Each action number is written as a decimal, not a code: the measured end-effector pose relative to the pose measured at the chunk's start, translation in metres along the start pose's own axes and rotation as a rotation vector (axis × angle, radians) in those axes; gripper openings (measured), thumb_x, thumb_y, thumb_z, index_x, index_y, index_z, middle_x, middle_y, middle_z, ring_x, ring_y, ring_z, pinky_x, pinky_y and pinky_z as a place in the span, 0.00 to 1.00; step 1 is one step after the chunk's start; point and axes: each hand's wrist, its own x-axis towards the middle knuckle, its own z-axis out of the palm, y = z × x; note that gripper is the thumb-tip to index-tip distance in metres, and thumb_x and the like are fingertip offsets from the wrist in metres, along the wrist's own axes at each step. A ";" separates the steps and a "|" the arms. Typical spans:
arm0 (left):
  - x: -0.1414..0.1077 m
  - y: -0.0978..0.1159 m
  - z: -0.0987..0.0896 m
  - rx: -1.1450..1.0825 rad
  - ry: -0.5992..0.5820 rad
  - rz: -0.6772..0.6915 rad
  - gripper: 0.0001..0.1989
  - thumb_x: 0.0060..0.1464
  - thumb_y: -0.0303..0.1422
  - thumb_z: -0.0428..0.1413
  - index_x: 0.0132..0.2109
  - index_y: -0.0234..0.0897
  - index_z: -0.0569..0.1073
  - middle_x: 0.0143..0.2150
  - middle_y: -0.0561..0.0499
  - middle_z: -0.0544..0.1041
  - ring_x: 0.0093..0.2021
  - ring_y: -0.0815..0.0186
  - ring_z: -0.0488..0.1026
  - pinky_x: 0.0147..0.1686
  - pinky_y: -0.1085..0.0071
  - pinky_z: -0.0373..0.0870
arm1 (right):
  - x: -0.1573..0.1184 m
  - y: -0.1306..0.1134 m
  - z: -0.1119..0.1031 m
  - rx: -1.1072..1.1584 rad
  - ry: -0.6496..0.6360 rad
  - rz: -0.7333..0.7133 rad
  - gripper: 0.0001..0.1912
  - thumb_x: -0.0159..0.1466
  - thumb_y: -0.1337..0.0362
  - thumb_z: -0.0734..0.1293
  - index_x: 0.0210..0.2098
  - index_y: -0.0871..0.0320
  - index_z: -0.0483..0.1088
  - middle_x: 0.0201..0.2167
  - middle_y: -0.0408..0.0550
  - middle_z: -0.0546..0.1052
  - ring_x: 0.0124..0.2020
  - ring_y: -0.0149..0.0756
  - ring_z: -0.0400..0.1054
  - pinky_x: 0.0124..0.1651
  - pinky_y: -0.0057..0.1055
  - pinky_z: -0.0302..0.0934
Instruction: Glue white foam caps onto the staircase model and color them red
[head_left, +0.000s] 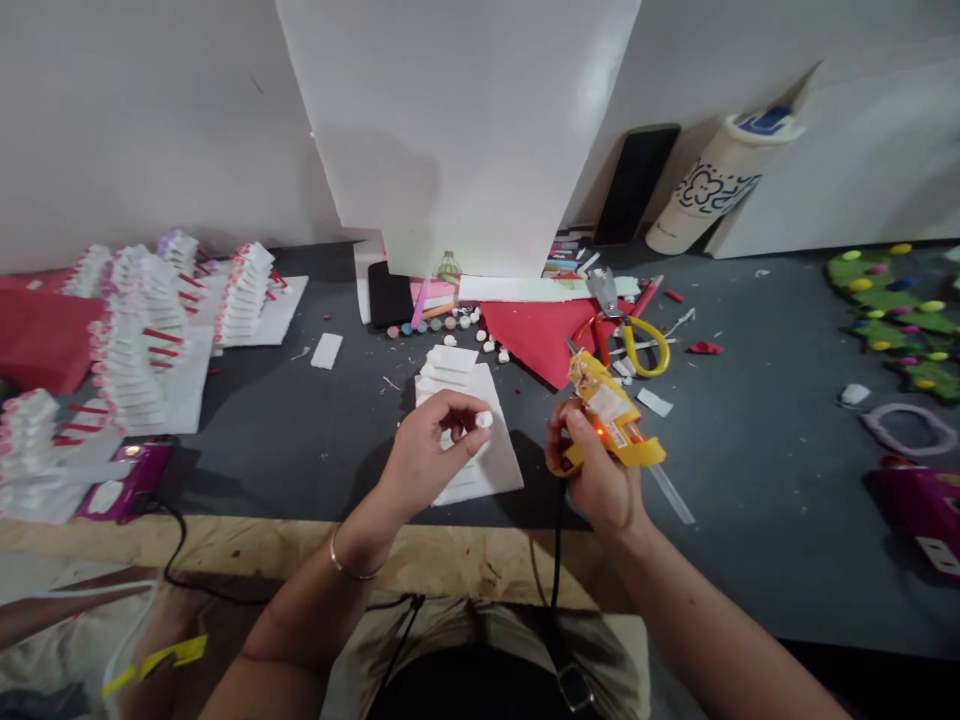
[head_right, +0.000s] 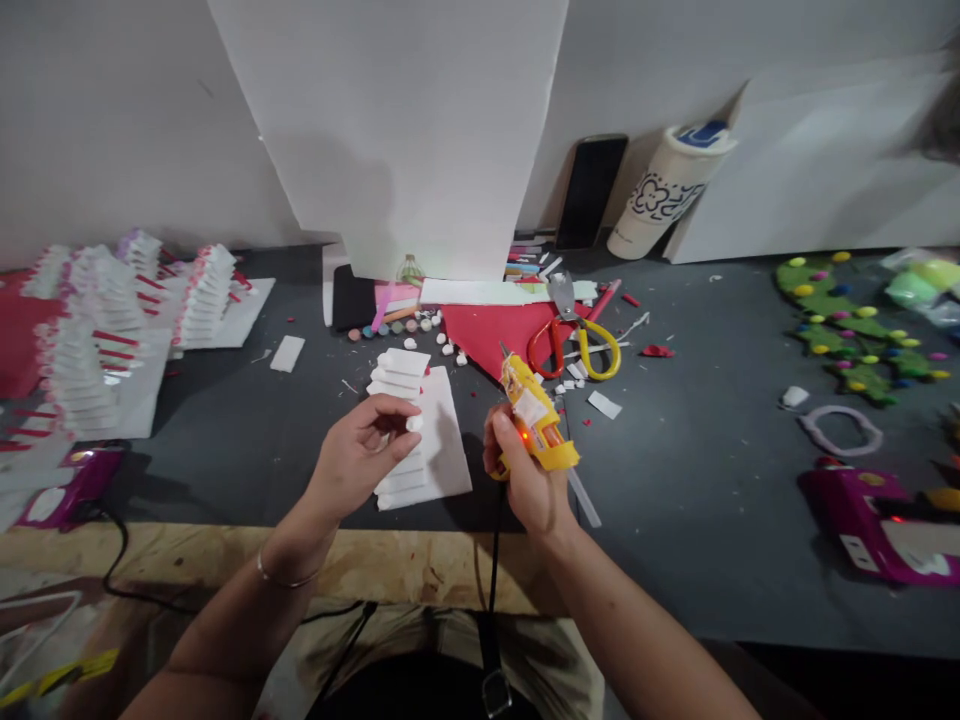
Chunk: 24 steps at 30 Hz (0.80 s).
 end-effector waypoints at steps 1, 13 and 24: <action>-0.001 -0.001 0.000 0.098 0.026 0.058 0.06 0.54 0.31 0.64 0.41 0.41 0.78 0.36 0.51 0.77 0.33 0.67 0.71 0.38 0.69 0.69 | -0.002 0.001 -0.001 -0.023 -0.042 0.002 0.23 0.62 0.42 0.71 0.30 0.54 0.64 0.23 0.37 0.66 0.19 0.26 0.59 0.19 0.23 0.56; -0.004 -0.002 -0.002 -0.029 0.102 0.036 0.07 0.56 0.33 0.62 0.43 0.40 0.77 0.39 0.49 0.78 0.36 0.66 0.73 0.38 0.69 0.72 | -0.017 0.012 -0.014 -0.225 -0.391 -0.147 0.25 0.66 0.38 0.65 0.34 0.53 0.70 0.31 0.44 0.72 0.25 0.32 0.65 0.27 0.31 0.61; 0.005 0.001 -0.003 -0.526 0.014 -0.225 0.13 0.53 0.41 0.67 0.39 0.38 0.77 0.32 0.49 0.78 0.32 0.68 0.73 0.32 0.71 0.68 | -0.016 0.003 -0.001 -0.437 -0.555 -0.409 0.27 0.66 0.37 0.64 0.27 0.53 0.72 0.23 0.46 0.73 0.25 0.37 0.68 0.30 0.35 0.63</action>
